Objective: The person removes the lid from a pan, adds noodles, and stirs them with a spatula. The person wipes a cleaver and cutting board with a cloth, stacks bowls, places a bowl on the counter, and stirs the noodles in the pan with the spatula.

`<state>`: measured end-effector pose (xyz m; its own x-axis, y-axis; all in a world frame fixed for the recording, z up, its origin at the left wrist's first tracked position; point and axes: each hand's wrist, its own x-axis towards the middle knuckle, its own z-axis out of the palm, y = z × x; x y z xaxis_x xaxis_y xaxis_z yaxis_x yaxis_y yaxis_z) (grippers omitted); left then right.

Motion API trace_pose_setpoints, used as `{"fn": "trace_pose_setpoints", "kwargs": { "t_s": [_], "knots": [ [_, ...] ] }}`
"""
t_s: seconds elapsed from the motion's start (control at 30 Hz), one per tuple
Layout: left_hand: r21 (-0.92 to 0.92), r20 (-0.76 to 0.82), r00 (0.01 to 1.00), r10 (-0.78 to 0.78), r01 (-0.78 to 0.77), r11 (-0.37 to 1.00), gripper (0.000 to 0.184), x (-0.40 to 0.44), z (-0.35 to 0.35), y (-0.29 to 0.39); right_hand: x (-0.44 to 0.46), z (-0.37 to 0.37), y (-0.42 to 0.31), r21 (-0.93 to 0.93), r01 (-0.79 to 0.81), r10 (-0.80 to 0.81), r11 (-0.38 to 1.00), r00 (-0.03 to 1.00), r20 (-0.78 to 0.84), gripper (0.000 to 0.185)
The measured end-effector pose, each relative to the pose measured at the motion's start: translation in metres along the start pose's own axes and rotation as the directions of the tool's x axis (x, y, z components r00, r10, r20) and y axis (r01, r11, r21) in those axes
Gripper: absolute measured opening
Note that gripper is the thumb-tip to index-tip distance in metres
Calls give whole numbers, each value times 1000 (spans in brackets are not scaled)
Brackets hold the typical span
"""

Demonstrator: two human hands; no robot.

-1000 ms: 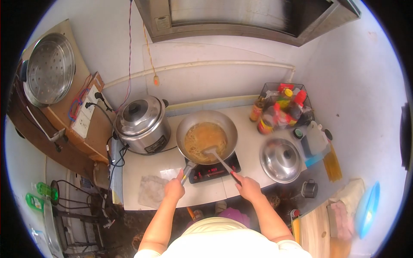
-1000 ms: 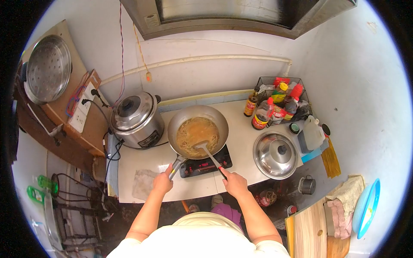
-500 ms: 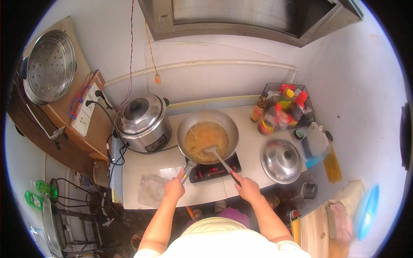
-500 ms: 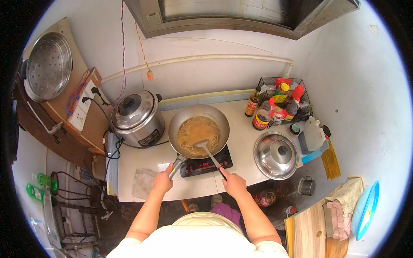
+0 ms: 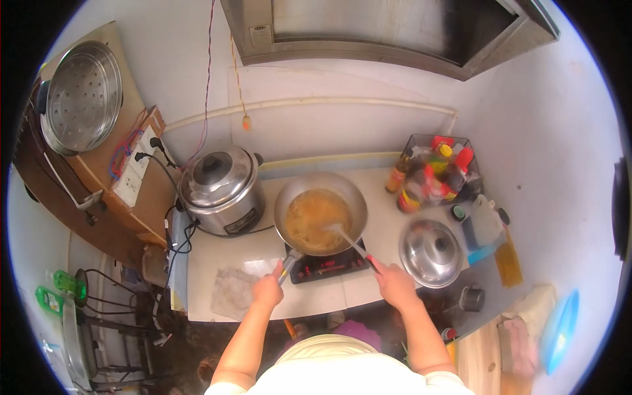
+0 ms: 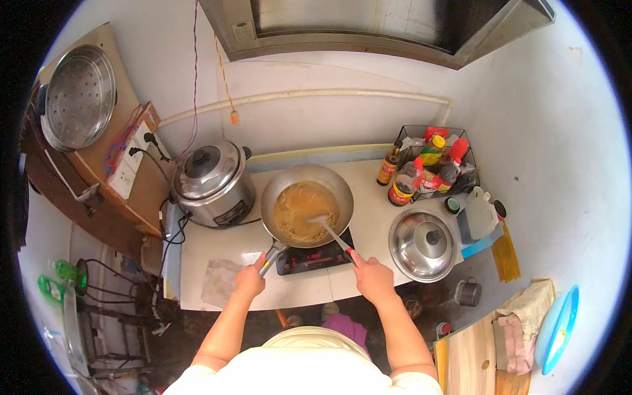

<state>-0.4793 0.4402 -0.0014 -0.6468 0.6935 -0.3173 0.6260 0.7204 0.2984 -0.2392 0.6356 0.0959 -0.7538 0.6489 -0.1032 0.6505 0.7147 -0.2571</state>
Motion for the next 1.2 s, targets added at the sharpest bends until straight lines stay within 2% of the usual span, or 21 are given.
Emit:
{"fn": "trace_pose_setpoints", "kwargs": {
  "t_s": [0.03,0.13,0.23,0.33,0.43,0.63,0.73,0.87,1.03,1.13,1.2],
  "knots": [
    [-5,-4,1000,2,-2,1000,77,0,1,-1,-3,-16,-2,-13,-7,7,1000,1000,30,42],
    [-2,1,1000,-7,7,1000,77,0,0,0,-6,-29,1,-111,118,-115,987,993,35,39],
    [-3,9,1000,-16,16,1000,78,0,0,0,5,-16,-7,-66,137,-134,988,989,56,39],
    [12,30,999,-24,23,1000,78,-1,-2,0,30,23,-2,46,136,-133,990,989,-63,39],
    [21,47,998,-40,39,999,77,-2,-9,5,44,30,-17,144,6,1,990,999,-43,38],
    [-2,-6,1000,-14,14,1000,76,1,6,-2,83,47,-22,164,-84,101,983,990,-100,43],
    [-5,-22,1000,-14,14,1000,75,0,5,-3,106,74,-18,123,-56,76,991,982,-170,41],
    [-8,-21,1000,-19,19,1000,75,2,7,-3,111,84,-23,118,21,-4,993,990,-142,41],
    [-17,-76,997,-8,6,1000,77,5,17,-9,93,71,-15,142,204,-190,969,976,-104,40],
    [-26,-79,997,-10,8,1000,77,4,14,-7,74,39,-7,71,246,-244,967,969,-28,39],
    [-31,-82,997,-8,6,1000,77,4,13,-7,65,26,7,68,284,-282,956,959,-41,38]
  ]
}}
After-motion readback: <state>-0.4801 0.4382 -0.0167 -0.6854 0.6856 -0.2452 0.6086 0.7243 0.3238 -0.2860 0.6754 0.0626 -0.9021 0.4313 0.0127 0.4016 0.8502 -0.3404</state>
